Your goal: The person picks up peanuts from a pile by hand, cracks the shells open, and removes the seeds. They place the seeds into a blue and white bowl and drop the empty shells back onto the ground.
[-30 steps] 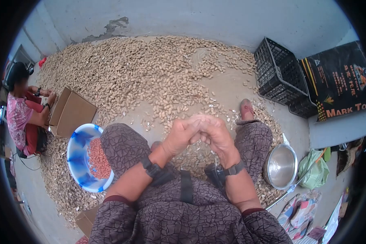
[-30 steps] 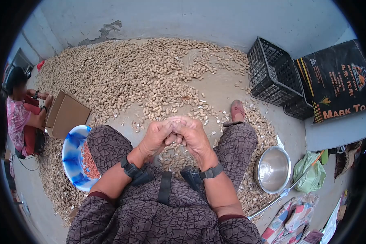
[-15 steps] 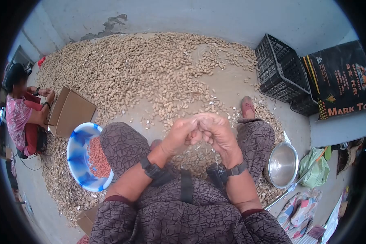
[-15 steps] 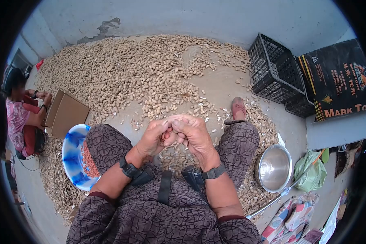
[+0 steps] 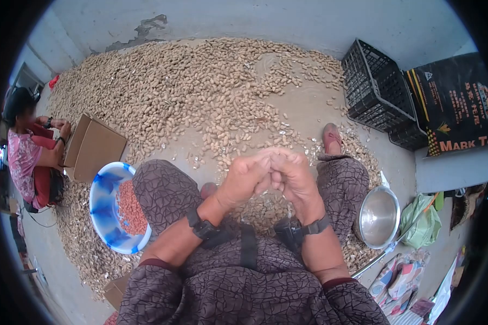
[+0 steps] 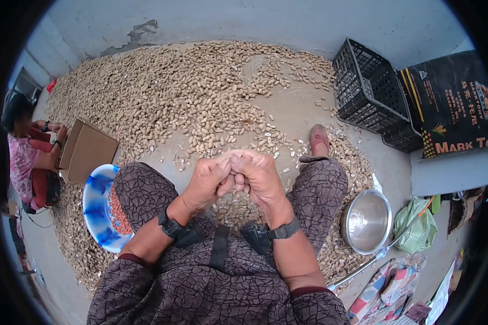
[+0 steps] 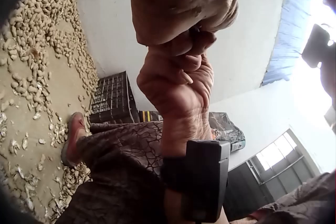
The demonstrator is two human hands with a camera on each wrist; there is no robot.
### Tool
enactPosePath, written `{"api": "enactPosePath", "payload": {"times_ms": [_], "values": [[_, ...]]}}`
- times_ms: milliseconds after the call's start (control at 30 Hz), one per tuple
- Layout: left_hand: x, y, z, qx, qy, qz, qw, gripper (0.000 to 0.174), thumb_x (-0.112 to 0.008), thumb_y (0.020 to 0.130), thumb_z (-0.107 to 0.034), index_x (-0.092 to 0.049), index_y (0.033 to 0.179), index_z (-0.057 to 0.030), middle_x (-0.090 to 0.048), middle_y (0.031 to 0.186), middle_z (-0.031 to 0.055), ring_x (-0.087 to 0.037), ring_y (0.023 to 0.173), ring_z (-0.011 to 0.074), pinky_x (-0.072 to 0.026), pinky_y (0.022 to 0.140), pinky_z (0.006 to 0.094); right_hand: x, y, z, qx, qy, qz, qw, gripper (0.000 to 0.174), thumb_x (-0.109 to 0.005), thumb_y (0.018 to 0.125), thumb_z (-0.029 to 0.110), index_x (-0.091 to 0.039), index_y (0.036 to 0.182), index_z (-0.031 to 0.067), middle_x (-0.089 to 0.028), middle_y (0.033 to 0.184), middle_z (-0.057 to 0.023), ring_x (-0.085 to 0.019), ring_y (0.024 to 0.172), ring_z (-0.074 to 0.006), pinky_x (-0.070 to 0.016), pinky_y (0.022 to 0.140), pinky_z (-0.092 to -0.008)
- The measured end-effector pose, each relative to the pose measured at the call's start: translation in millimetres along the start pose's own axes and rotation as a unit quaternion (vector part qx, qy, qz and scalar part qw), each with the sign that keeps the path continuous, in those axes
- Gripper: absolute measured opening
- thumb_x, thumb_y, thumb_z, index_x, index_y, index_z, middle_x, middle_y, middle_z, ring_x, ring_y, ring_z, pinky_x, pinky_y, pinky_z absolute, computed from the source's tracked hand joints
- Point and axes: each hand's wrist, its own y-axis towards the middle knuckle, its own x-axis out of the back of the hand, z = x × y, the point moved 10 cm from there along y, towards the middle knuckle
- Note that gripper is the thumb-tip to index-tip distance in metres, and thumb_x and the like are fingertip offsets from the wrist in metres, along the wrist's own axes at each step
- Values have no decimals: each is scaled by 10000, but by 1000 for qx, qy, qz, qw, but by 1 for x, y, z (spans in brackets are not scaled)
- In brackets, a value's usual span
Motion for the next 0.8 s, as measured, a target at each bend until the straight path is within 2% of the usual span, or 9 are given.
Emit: {"api": "enactPosePath", "payload": {"times_ms": [100, 233, 300, 400, 600, 700, 800], "values": [[-2, 2, 2, 5, -64, 16, 998, 325, -412, 903, -189, -497, 1122, 37, -517, 662, 23, -356, 454, 28, -329, 463, 155, -6, 0, 2, -12, 35, 36, 999, 266, -598, 804, 177, -587, 962, -37, -540, 577, 3, -460, 421, -28, -297, 355, -126], [4, 4, 4, 1, -49, -12, 999, 321, -418, 891, -172, -510, 1134, 16, -521, 644, 7, -372, 472, 16, -294, 434, 146, -16, -4, 8, -3, 2, 44, 999, 269, -605, 798, 164, -581, 973, -39, -557, 627, -1, -437, 444, -17, -303, 382, -123], [5, 3, 4, 11, 3, -22, 1000, 313, -414, 886, -151, -500, 1119, 40, -516, 642, 23, -378, 455, 30, -329, 448, 165, -16, -5, 9, 3, -11, 42, 999, 267, -608, 794, 154, -578, 975, -40, -553, 632, 2, -425, 450, -14, -304, 388, -125], [5, -2, 3, 20, -18, -15, 1000, 307, -417, 882, -147, -506, 1099, 51, -531, 636, 39, -388, 452, 34, -338, 445, 167, -17, -3, 6, 4, -22, 70, 997, 253, -612, 786, 132, -579, 966, -42, -526, 608, 18, -416, 461, -12, -303, 388, -135], [13, 3, 13, 21, -99, -16, 995, 278, -428, 885, -169, -531, 996, 64, -525, 621, 31, -379, 440, 32, -330, 438, 160, -11, 0, 2, 10, -13, 39, 999, 238, -616, 781, 135, -587, 951, -30, -505, 602, 27, -403, 462, -12, -304, 386, -143], [18, 8, 13, 18, -128, -22, 991, 244, -442, 885, -164, -526, 983, 42, -521, 640, 18, -372, 445, 23, -324, 435, 157, -13, -1, 2, -7, -27, 28, 999, 221, -621, 780, 143, -595, 924, -24, -508, 610, 25, -422, 486, -18, -321, 405, -142], [26, 7, 9, 2, -102, -56, 993, 223, -443, 889, -156, -514, 1012, 16, -520, 666, 8, -365, 457, 13, -324, 442, 149, -8, -1, 10, 23, -89, -14, 996, 216, -620, 784, 150, -598, 913, -21, -542, 645, 8, -446, 517, -25, -342, 439, -137]]}}
